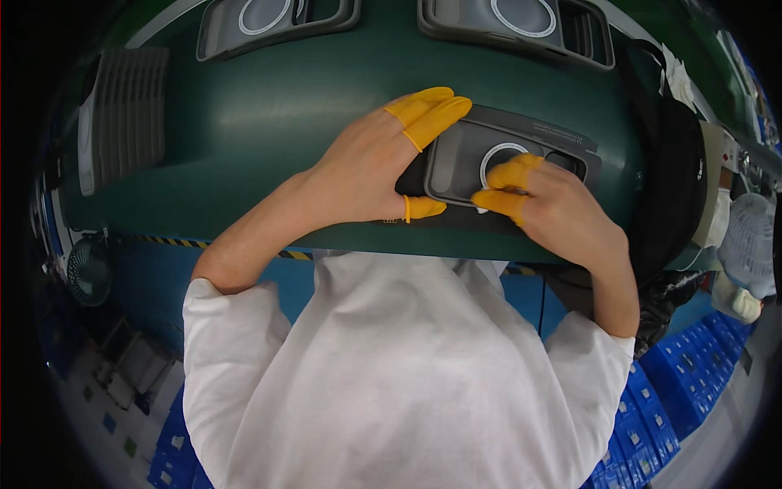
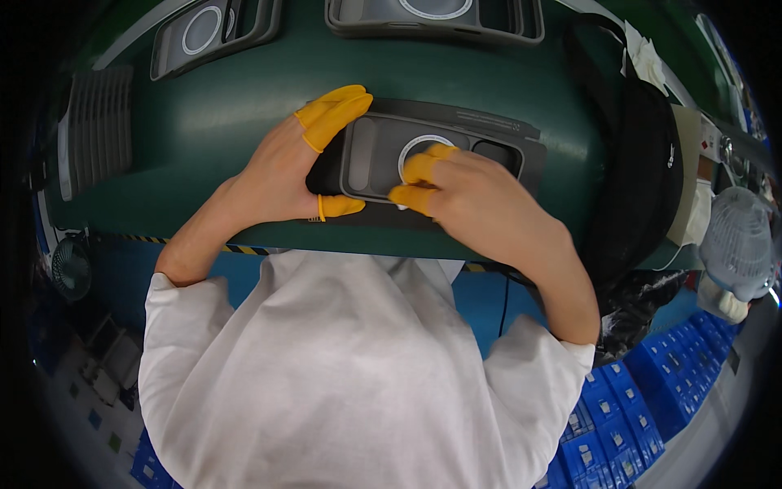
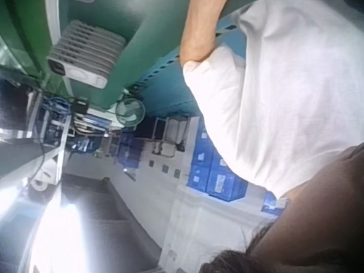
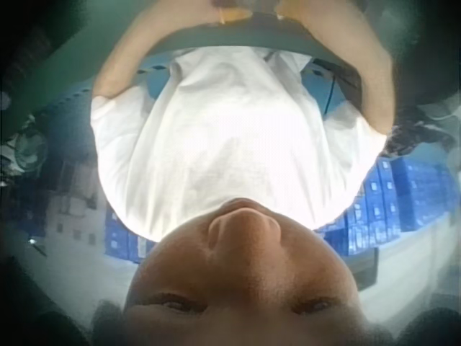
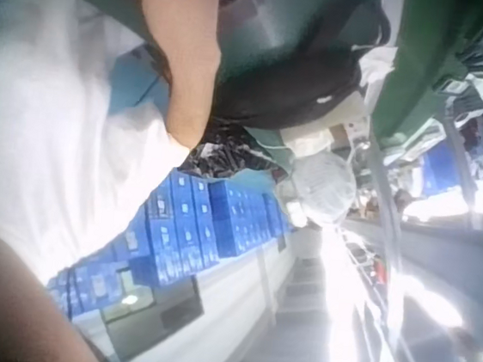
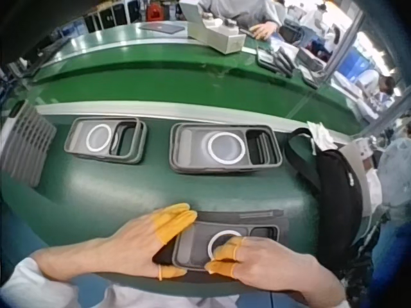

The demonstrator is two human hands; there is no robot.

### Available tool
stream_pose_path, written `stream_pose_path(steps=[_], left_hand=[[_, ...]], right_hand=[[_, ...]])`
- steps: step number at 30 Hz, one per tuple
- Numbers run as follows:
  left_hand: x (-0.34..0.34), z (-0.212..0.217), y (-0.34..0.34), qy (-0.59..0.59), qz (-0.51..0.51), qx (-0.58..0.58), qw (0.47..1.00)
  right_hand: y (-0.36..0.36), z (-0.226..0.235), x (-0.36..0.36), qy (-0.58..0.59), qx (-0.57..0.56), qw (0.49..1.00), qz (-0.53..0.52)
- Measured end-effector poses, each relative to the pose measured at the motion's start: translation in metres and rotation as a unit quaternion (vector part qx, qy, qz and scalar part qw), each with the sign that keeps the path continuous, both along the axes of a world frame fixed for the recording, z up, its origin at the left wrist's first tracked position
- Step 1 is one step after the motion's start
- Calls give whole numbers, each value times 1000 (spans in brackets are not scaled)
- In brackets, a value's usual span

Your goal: The recorder is cleaning and inspecting translucent mobile phone cases on an assembly line using a small cloth.

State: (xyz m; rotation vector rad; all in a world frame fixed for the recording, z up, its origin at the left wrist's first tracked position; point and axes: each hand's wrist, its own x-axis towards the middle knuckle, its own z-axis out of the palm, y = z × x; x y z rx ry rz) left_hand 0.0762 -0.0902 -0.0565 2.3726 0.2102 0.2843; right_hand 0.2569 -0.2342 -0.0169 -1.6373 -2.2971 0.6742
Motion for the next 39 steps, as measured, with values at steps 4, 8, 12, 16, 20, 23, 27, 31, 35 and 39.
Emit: stream_pose_path(steps=[4,8,12,16,20,23,27,31,35,39], left_hand=[[-1,1,-1,-1,3,0,1000],[0,3,0,3,-2,-4,1000],[0,2,1,-7,-7,-6,1000],[-2,2,1,0,-3,0,1000],[-3,0,0,17,-3,-6,1000],[-2,-1,0,21,2,-1,1000],[-2,-2,-1,25,2,-3,1000],[-3,-1,-2,15,6,10,1000],[-3,0,-2,7,4,-1,1000],[-3,1,-2,3,8,5,1000]], right_hand=[[-19,8,19,-22,-43,999,-24],[-12,-1,9,-3,-3,999,-40],[1,-15,-11,8,55,998,-17],[-2,0,-1,-1,9,1000,-11],[-14,0,7,-60,-44,996,-40],[-1,-10,-9,-48,80,993,-76],[7,-21,-24,-133,153,966,-157],[-1,-13,-24,-171,167,952,-191],[-26,-8,-10,-222,132,932,-256],[-46,-4,1,-104,101,927,-346]])
